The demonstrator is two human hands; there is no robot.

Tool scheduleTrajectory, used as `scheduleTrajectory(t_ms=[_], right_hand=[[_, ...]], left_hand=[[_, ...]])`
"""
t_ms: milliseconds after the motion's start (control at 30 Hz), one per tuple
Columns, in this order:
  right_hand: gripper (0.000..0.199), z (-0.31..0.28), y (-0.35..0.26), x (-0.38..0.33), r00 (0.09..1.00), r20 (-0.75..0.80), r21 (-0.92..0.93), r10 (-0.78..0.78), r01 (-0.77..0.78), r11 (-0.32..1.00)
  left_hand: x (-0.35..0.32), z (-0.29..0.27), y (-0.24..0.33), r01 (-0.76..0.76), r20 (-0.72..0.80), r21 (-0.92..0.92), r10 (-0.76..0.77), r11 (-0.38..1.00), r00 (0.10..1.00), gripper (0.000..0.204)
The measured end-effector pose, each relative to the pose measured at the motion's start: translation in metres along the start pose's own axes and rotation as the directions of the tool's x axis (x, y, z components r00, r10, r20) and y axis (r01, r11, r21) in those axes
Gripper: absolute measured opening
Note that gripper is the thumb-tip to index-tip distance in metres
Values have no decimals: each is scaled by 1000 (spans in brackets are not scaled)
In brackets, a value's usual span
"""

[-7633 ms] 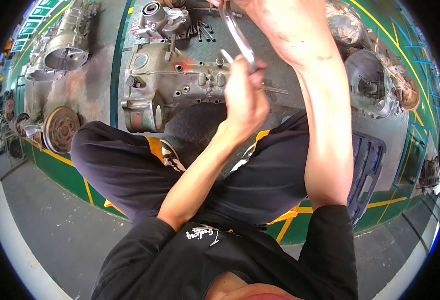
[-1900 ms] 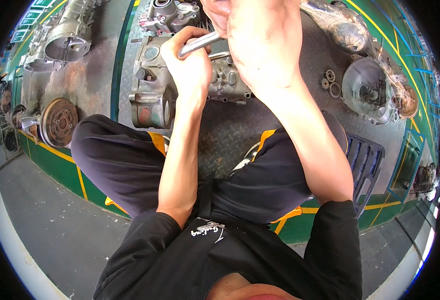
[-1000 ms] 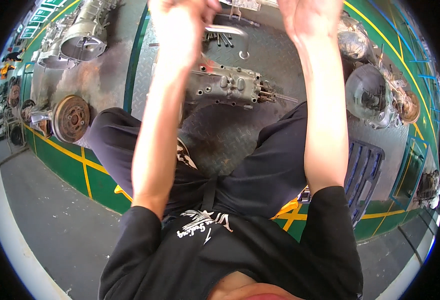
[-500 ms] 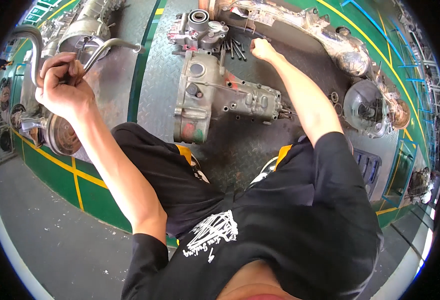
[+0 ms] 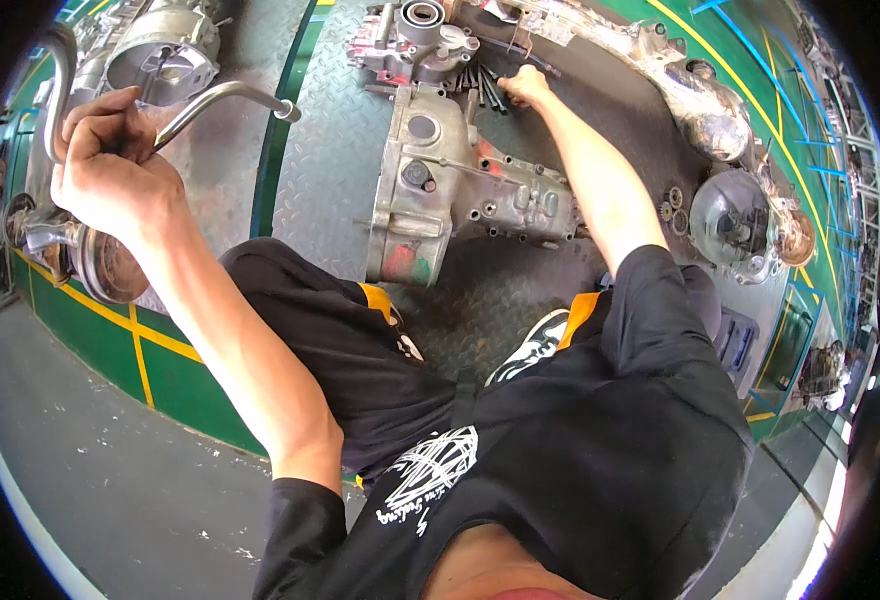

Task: Disassembling a transmission or transfer case assembly using hand tools in a workshop.

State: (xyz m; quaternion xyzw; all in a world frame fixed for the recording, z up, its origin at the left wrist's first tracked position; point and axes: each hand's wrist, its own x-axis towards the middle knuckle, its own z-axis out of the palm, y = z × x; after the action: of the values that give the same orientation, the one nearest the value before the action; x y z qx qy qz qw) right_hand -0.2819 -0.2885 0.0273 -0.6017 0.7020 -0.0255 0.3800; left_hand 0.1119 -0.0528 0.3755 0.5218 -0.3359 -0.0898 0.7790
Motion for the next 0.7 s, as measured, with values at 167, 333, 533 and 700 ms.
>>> scheduleTrajectory(t_ms=[167,333,533,700], right_hand=[[32,-62,-5,-60,958,212,179,-194,158,971],[28,-115,-23,-193,930,227,82,-290,279,957],[19,-85,-36,-255,924,60,66,-379,375,925],[22,-72,-18,-240,889,66,95,-452,445,890]], left_hand=[[4,-4,-4,167,40,-258,-162,952,986,16],[13,-10,-3,462,439,-317,-304,828,846,26],[6,3,0,708,613,-216,-471,673,634,30],[-3,1,16,641,461,-165,-516,750,722,31]])
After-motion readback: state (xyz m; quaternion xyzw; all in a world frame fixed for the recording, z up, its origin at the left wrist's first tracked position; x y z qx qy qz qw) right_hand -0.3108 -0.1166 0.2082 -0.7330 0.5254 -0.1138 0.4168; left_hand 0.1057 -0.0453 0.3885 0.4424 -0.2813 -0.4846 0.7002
